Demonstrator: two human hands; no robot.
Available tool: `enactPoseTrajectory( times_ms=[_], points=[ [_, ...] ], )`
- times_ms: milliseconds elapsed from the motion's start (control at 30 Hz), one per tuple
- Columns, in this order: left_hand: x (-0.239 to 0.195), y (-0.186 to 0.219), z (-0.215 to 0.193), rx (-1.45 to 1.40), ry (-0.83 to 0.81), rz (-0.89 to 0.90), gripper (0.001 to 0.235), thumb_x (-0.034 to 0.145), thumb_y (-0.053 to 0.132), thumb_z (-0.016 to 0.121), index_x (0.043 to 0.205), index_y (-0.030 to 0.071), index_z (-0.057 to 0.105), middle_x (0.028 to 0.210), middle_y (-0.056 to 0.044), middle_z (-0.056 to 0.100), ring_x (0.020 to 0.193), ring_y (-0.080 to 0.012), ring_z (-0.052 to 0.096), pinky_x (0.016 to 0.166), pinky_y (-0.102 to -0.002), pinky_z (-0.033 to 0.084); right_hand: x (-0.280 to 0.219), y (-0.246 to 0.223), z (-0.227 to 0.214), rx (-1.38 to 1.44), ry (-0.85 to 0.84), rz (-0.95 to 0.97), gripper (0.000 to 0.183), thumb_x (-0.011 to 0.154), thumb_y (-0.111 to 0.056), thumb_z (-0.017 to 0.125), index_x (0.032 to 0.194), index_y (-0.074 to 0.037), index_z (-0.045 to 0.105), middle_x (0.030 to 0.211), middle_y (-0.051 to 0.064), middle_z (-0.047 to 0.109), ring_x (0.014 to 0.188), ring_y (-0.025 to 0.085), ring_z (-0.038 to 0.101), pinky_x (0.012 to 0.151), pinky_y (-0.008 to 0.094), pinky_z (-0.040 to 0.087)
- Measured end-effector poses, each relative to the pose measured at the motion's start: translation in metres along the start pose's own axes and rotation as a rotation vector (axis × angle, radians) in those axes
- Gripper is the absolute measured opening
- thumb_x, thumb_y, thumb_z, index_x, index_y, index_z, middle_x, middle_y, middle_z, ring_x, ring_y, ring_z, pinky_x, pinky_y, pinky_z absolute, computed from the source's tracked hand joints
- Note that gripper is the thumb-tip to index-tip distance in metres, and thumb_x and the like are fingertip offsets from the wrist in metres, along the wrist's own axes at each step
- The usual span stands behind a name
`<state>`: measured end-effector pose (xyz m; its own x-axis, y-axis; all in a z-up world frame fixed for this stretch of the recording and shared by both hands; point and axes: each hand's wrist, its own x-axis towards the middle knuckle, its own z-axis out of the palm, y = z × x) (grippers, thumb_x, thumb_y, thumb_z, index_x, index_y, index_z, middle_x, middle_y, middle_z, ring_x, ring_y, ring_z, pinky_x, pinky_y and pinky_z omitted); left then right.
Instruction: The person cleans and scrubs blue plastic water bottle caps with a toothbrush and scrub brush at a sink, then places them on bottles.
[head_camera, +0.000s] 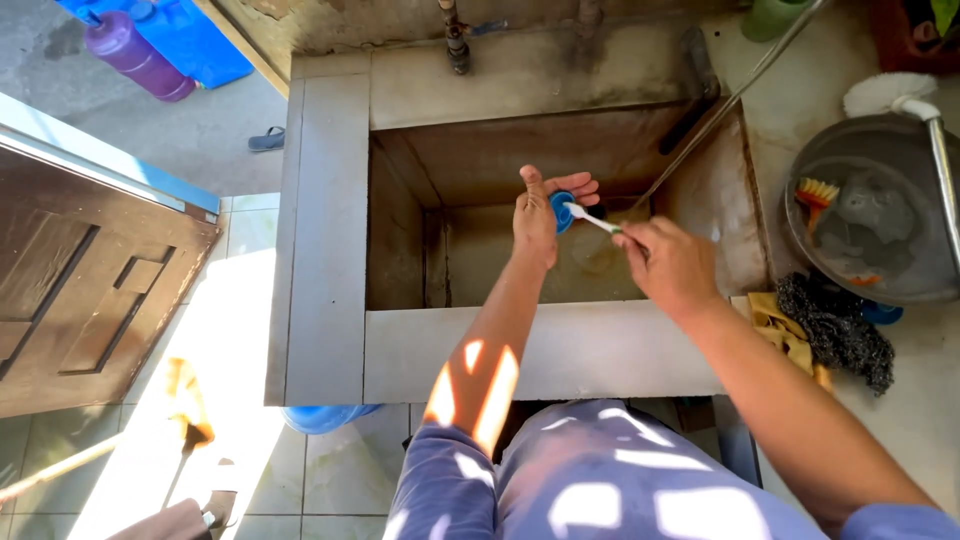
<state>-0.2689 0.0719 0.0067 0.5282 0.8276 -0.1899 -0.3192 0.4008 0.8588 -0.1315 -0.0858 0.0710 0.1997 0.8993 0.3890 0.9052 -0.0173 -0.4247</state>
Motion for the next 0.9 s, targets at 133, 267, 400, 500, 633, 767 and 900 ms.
enactPoseTrajectory(
  times_ms=[133,267,400,500,633,767,900],
  points=[
    [-0.009,-0.012,0.01,-0.059,0.091,-0.021,0.096,0.095,0.076,0.028,0.112,-0.007,0.072,0.105,-0.019,0.077,0.089,-0.023,0.077,0.077,-0.033,0.063,0.016,-0.012,-0.016,-0.11,0.091,-0.118,0.012,0.092,-0.021,0.079,0.1,-0.013,0.077,0.085,0.002,0.064,0.075,0.025,0.065,0.064,0.041,0.052],
    [-0.001,-0.007,0.007,0.094,0.085,0.037,0.091,0.1,0.07,0.027,0.112,-0.007,0.073,0.103,-0.018,0.077,0.083,-0.0255,0.074,0.071,-0.035,0.058,0.009,-0.008,-0.009,-0.167,0.078,-0.191,0.006,0.094,-0.017,0.075,0.098,-0.013,0.074,0.083,0.004,0.062,0.075,0.027,0.065,0.063,0.042,0.051],
    [0.003,0.007,0.011,0.03,-0.022,0.313,0.09,0.107,0.069,0.027,0.111,-0.008,0.073,0.103,-0.019,0.078,0.088,-0.027,0.076,0.083,-0.037,0.059,-0.009,-0.035,0.002,0.181,-0.102,0.141,0.007,0.092,-0.016,0.07,0.096,-0.012,0.073,0.077,0.006,0.063,0.058,0.023,0.056,0.054,0.037,0.047],
    [-0.002,0.009,0.015,-0.101,-0.04,0.327,0.087,0.105,0.068,0.024,0.107,-0.005,0.072,0.102,-0.017,0.076,0.089,-0.025,0.072,0.089,-0.038,0.059,-0.008,-0.012,0.035,0.737,-0.285,0.485,0.018,0.1,-0.021,0.067,0.092,-0.005,0.07,0.067,0.004,0.06,0.05,0.013,0.048,0.048,0.03,0.039],
    [0.001,-0.003,0.023,-0.31,-0.045,0.268,0.076,0.107,0.063,0.027,0.113,-0.001,0.067,0.11,-0.013,0.071,0.098,-0.0213,0.064,0.096,-0.037,0.054,-0.002,-0.024,0.031,1.221,-0.332,0.774,0.023,0.1,-0.025,0.064,0.087,-0.006,0.066,0.064,-0.001,0.058,0.048,0.006,0.042,0.043,0.025,0.03],
    [0.004,0.001,0.007,-0.173,-0.103,0.256,0.079,0.11,0.065,0.026,0.107,-0.001,0.068,0.105,-0.015,0.07,0.096,-0.0229,0.062,0.093,-0.037,0.053,-0.008,-0.014,0.022,0.895,-0.339,0.615,0.024,0.097,-0.027,0.069,0.087,-0.005,0.068,0.062,-0.001,0.059,0.051,0.004,0.048,0.045,0.023,0.037],
    [-0.005,0.009,0.015,-0.305,-0.138,0.208,0.079,0.109,0.064,0.024,0.1,0.0,0.069,0.109,-0.014,0.07,0.103,-0.0231,0.063,0.093,-0.036,0.051,-0.001,-0.021,0.015,0.838,-0.368,0.613,0.025,0.097,-0.028,0.071,0.088,-0.004,0.07,0.062,0.001,0.058,0.051,0.008,0.045,0.045,0.027,0.035]
  ],
)
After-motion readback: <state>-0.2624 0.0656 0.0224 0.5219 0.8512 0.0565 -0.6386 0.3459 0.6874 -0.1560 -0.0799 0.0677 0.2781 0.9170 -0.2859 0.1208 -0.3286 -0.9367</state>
